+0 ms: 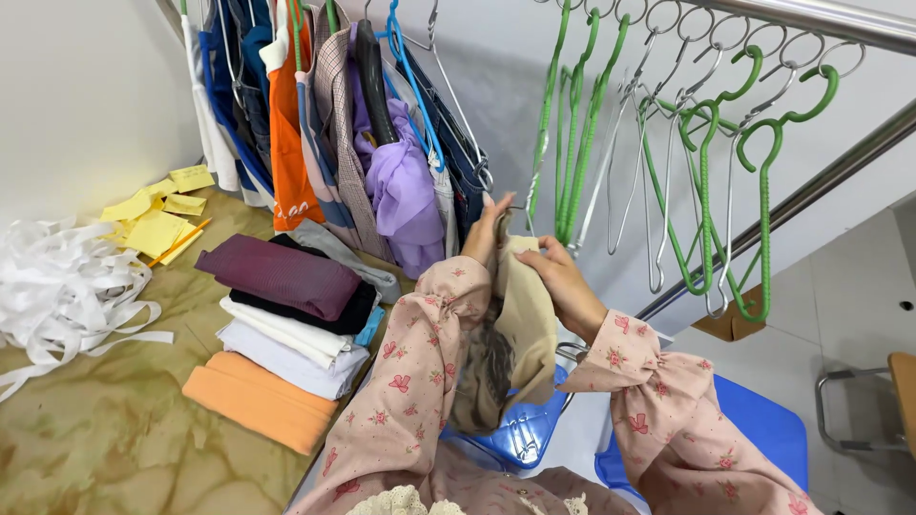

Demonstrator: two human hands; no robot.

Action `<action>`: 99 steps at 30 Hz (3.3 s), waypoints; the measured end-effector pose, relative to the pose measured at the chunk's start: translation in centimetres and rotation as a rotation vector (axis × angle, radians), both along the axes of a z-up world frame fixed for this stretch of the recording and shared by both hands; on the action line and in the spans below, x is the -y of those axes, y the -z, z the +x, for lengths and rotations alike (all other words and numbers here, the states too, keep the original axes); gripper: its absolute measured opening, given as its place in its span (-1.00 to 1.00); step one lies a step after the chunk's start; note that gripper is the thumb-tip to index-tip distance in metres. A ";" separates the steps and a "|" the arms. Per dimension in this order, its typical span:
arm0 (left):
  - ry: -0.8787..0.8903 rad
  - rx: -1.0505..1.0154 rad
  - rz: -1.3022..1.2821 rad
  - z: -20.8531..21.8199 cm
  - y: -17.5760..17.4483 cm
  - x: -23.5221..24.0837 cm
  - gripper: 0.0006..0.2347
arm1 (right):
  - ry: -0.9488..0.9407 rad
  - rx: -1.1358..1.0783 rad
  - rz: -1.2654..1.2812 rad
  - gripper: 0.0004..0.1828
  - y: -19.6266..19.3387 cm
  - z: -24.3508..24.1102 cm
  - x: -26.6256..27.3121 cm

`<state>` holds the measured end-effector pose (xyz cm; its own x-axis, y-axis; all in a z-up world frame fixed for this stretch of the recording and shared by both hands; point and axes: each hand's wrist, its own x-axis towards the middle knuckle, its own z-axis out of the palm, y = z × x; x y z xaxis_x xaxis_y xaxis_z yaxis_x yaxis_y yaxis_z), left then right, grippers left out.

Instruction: The person picks up folded clothes from a table, unfolds them, and places them onto hangers. They then hang the clothes on a metal clothing rack. The person handles a beige top, an orange t-shirt, and a maroon shirt.

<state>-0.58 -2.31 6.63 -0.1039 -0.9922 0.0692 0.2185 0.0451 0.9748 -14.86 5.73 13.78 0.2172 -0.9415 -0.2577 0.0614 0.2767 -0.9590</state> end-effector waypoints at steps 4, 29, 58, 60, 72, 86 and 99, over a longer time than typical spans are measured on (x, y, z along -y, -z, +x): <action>-0.054 0.005 -0.117 0.4 -1.3 -0.6 -0.42 | 0.040 -0.005 -0.015 -0.63 -0.5 0.6 -0.1; 0.121 -0.219 0.083 9.5 -0.3 6.3 -0.19 | 0.093 -0.235 -0.781 -0.72 -2.7 10.1 22.7; -0.188 -0.223 0.109 11.0 1.4 -6.2 -0.74 | 0.295 -0.489 -0.942 -0.80 -1.1 7.4 4.6; -0.256 -0.284 0.139 11.4 3.6 -7.2 -0.73 | 0.226 -0.407 -0.926 -0.85 -0.7 8.1 2.9; -0.705 -0.343 0.324 18.2 11.1 -22.1 -0.79 | -0.402 -0.308 -0.734 -0.81 8.9 19.7 -3.4; -1.267 0.198 0.766 32.3 32.0 -33.8 -0.40 | -0.618 -0.379 -0.683 -0.74 9.7 30.3 -7.4; -1.100 0.067 0.920 35.3 26.0 -25.2 -0.12 | -0.512 -0.293 -0.383 -0.73 12.2 29.0 -7.2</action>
